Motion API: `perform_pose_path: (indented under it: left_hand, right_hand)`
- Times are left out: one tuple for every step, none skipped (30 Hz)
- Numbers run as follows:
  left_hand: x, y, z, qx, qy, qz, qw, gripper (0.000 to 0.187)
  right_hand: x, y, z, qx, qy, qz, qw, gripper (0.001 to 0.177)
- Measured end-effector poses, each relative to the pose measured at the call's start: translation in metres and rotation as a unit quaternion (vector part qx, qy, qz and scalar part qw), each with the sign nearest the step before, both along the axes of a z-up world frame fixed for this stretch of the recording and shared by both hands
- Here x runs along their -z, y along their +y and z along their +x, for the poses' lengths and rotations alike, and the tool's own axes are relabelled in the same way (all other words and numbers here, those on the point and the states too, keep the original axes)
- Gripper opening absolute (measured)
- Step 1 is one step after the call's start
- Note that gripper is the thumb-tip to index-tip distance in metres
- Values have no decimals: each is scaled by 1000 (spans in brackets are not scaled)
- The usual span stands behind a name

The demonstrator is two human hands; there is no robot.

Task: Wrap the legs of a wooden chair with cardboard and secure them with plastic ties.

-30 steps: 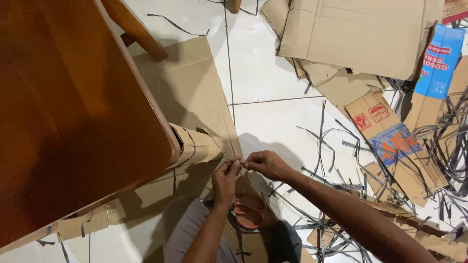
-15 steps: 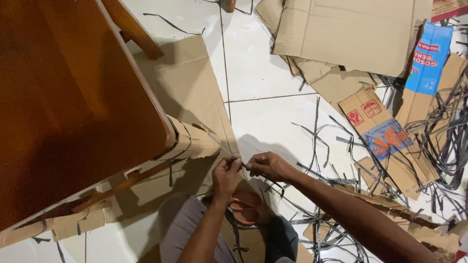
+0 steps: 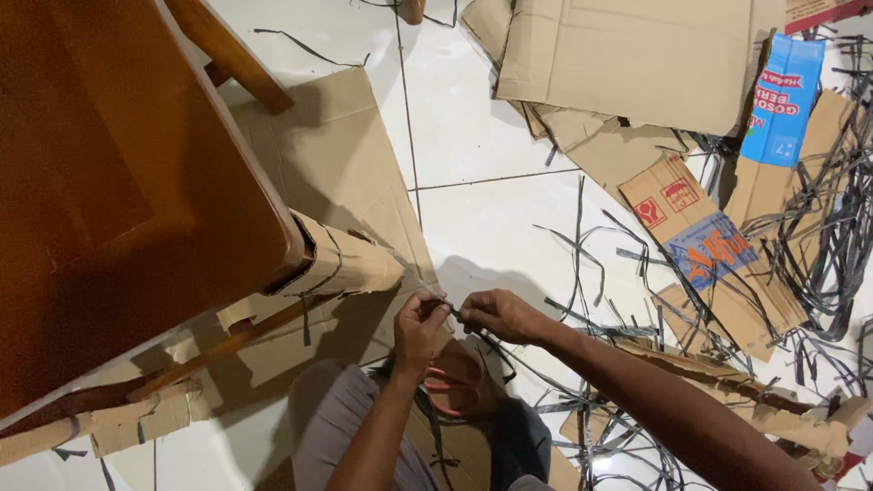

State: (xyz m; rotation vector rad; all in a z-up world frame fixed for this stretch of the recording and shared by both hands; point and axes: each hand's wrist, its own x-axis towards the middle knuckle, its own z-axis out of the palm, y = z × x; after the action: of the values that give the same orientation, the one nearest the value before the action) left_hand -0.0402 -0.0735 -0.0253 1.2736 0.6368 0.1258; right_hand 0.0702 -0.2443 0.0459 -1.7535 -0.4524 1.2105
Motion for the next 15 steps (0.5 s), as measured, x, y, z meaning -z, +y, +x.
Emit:
perform_pose_path:
  left_hand:
    - [0,0,0,1,3,9,1000,20]
    - [-1,0,-1,2,6,18,1000,20]
    - [-4,1,0,2,6,18,1000,20]
    - [-8,2,1,7,17,20,1000,20]
    - [-11,3,2,12,28,23,999,21]
    - [-6,2,3,12,27,23,999,21]
    - [0,1,3,16,35,18,999,20]
    - [6,1,4,20,44,14,999,20]
    - [-8,-1,4,19,43,14,999,20]
    - [-22,-3,4,18,53,6,998,20]
    - [-36,-6,4,19,63,-1,998,19]
    - [-37,-5,4,19,64,-1,998,19]
    - [-39,-5,5,25,74,4,997,21]
    - [-40,-4,5,31,84,10,996,23]
    - [-39,-5,5,31,84,10,996,23]
  right_hand:
    - [5,-1,-1,-5,-13,-1,1000,23]
    - [10,-1,-2,-10,-25,-2,1000,21]
    - [4,0,-2,-10,-25,-2,1000,21]
    - [-2,1,-2,-11,-48,-1,999,21]
    - [-8,2,-2,-12,-71,-1,997,21]
    - [-7,4,-2,-12,-71,-1,997,21]
    - [-7,5,-2,5,-79,-5,997,24]
    - [-6,6,-2,21,-87,-9,996,26]
    - [-11,8,-1,21,-87,-9,996,26]
    - [-15,9,0,50,-79,-6,996,25]
    - [-19,11,0,81,-70,-4,994,25]
    - [-21,12,0,81,-69,-4,994,25]
    - [-23,12,1,82,-71,0,994,23]
    - [-24,13,1,84,-72,5,994,21]
    - [-24,14,0,84,-72,5,994,21]
